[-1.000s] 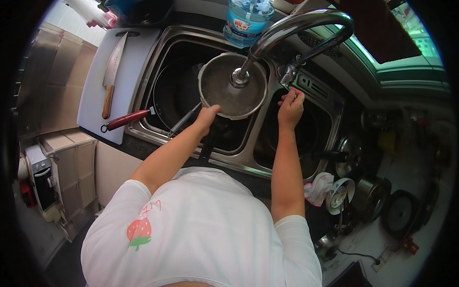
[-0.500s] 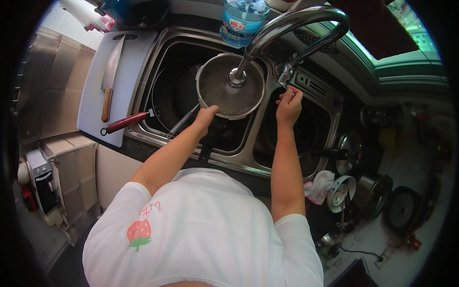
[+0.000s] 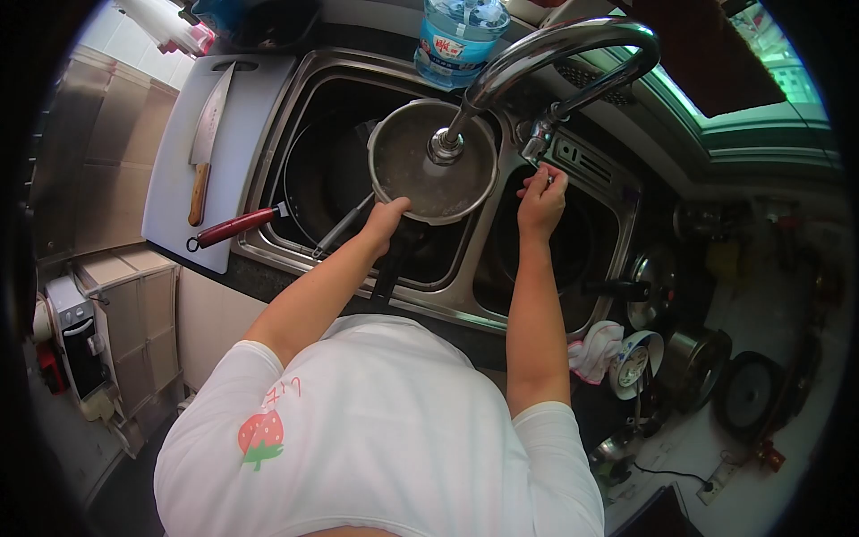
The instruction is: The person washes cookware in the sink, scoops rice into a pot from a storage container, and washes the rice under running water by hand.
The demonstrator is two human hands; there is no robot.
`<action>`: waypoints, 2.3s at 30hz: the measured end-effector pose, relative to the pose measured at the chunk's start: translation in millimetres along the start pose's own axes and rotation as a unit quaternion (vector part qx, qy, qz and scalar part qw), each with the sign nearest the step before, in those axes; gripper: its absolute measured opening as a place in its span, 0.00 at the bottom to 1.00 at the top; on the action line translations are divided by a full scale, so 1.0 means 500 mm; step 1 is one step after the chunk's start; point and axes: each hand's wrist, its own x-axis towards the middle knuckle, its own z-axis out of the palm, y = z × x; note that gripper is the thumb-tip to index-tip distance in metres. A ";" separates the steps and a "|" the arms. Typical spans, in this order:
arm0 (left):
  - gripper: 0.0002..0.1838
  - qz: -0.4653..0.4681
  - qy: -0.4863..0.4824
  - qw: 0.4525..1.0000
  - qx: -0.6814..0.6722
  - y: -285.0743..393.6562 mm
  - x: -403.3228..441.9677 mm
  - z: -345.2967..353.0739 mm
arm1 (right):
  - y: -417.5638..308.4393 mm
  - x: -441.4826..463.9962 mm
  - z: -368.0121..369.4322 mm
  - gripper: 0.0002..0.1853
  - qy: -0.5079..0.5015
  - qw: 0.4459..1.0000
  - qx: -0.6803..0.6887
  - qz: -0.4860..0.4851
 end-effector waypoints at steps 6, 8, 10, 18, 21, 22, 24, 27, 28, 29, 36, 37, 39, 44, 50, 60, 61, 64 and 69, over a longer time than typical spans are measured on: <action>0.17 -0.012 -0.008 1.000 0.000 0.026 -0.023 0.005 | 0.002 0.000 0.000 0.12 0.000 1.000 -0.008 -0.008; 0.18 -0.002 0.000 1.000 0.007 0.030 -0.029 0.007 | 0.000 -0.001 0.000 0.12 0.002 1.000 -0.016 -0.014; 0.18 0.004 0.007 1.000 0.011 0.031 -0.032 0.009 | -0.002 -0.001 0.001 0.11 0.005 1.000 -0.024 -0.018; 0.25 0.002 -0.003 1.000 0.018 0.073 -0.072 0.018 | 0.000 0.002 0.000 0.12 0.005 0.999 -0.038 -0.024; 0.27 0.015 -0.003 1.000 0.007 0.075 -0.075 0.021 | -0.002 0.001 0.000 0.12 0.005 0.999 -0.038 -0.026; 0.28 0.016 -0.004 1.000 0.011 0.082 -0.081 0.023 | -0.004 0.000 0.000 0.12 0.003 0.999 -0.037 -0.021; 0.29 0.018 -0.003 1.000 0.018 0.097 -0.095 0.026 | -0.008 -0.002 0.000 0.12 -0.001 0.999 -0.035 -0.010; 0.30 0.018 -0.010 1.000 0.015 0.063 -0.059 0.016 | -0.004 -0.001 0.001 0.13 -0.001 0.999 -0.033 -0.006; 0.29 0.020 -0.005 1.000 0.017 0.058 -0.055 0.015 | -0.005 0.000 0.001 0.12 0.001 0.999 -0.032 -0.002; 0.29 0.021 0.000 1.000 0.017 0.053 -0.051 0.016 | -0.008 -0.001 0.000 0.12 0.001 1.000 -0.031 0.002; 0.35 0.006 -0.035 0.999 0.028 0.056 -0.050 0.010 | -0.002 0.000 0.003 0.11 0.012 0.999 -0.029 0.004; 0.34 0.008 -0.026 0.999 0.026 0.064 -0.059 0.013 | -0.003 0.000 0.004 0.11 0.012 1.000 -0.028 0.003; 0.32 0.010 -0.008 1.000 0.024 0.078 -0.079 0.019 | -0.006 -0.001 0.004 0.11 0.012 1.000 -0.026 0.002; 0.34 -0.014 -0.027 0.999 0.029 0.115 -0.105 0.023 | -0.009 -0.001 0.005 0.12 0.011 1.000 -0.026 -0.004; 0.35 0.016 -0.006 0.999 0.030 0.104 -0.100 0.025 | -0.004 0.001 0.006 0.12 0.011 1.000 -0.022 -0.012; 0.40 0.023 -0.017 0.999 0.047 0.071 -0.065 0.014 | -0.002 0.001 0.006 0.12 0.010 0.999 -0.034 -0.020; 0.40 0.026 -0.014 0.998 0.046 0.069 -0.064 0.014 | -0.002 0.001 0.006 0.12 0.010 0.999 -0.033 -0.020; 0.40 0.034 -0.010 0.998 0.046 0.066 -0.062 0.015 | -0.003 0.001 0.006 0.12 0.012 0.999 -0.031 -0.019; 0.41 0.025 -0.008 0.998 0.062 0.067 -0.060 0.015 | -0.009 0.000 0.005 0.12 0.016 0.998 -0.056 -0.025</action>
